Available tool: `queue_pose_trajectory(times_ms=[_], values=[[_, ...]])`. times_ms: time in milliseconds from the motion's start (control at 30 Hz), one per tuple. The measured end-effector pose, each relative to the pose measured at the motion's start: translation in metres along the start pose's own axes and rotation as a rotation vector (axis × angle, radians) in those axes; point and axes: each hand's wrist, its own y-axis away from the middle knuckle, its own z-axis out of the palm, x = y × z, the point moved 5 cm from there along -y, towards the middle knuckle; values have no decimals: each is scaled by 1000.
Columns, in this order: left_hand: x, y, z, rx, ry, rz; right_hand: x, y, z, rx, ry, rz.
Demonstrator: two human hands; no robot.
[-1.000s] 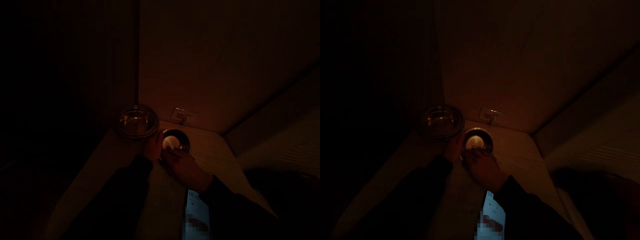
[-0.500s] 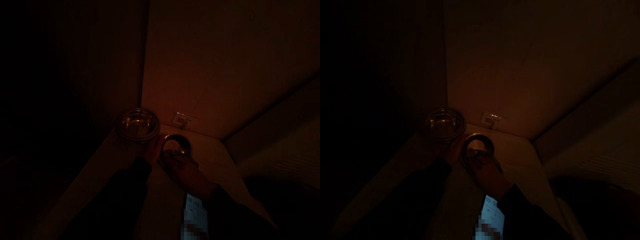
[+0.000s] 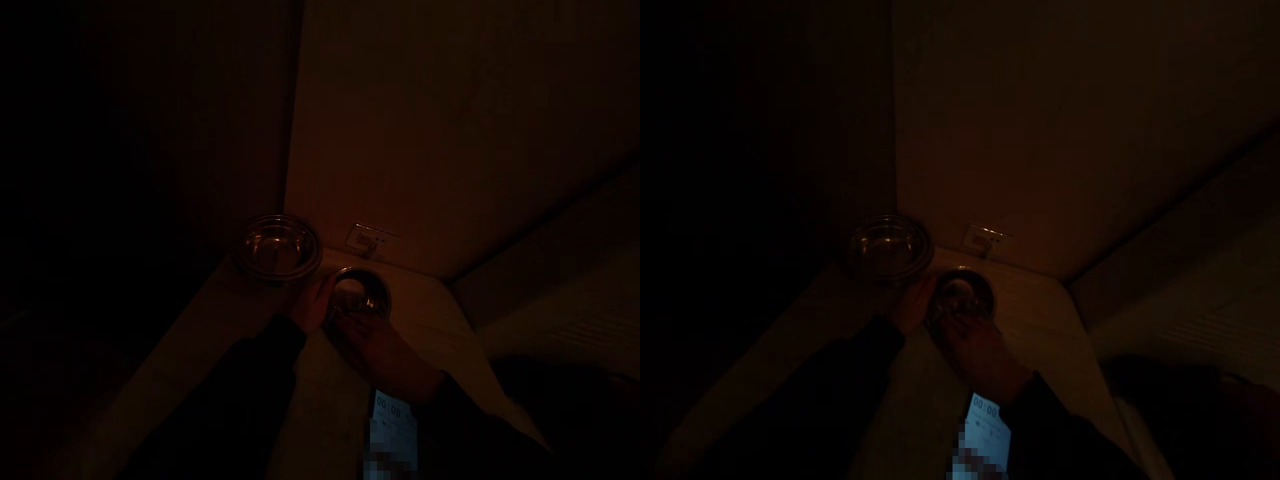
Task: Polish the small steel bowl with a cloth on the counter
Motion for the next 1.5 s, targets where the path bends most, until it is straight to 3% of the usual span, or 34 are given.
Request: queue_pose_trajectory(times_ms=[300,567,967,1267,1500], values=[[2,1,4,13,-89,24,2,6,-1,-98,122,-9],[3,0,-1,62,-119,15,-12,-13,8,-19,70,94],[-6,-2,4,20,-48,-13,-1,4,-11,-158,195,11],[9,-4,-5,91,-113,-12,-18,-22,6,-75,147,167],[6,-4,-5,69,-102,-21,-16,-18,1,-107,142,104]])
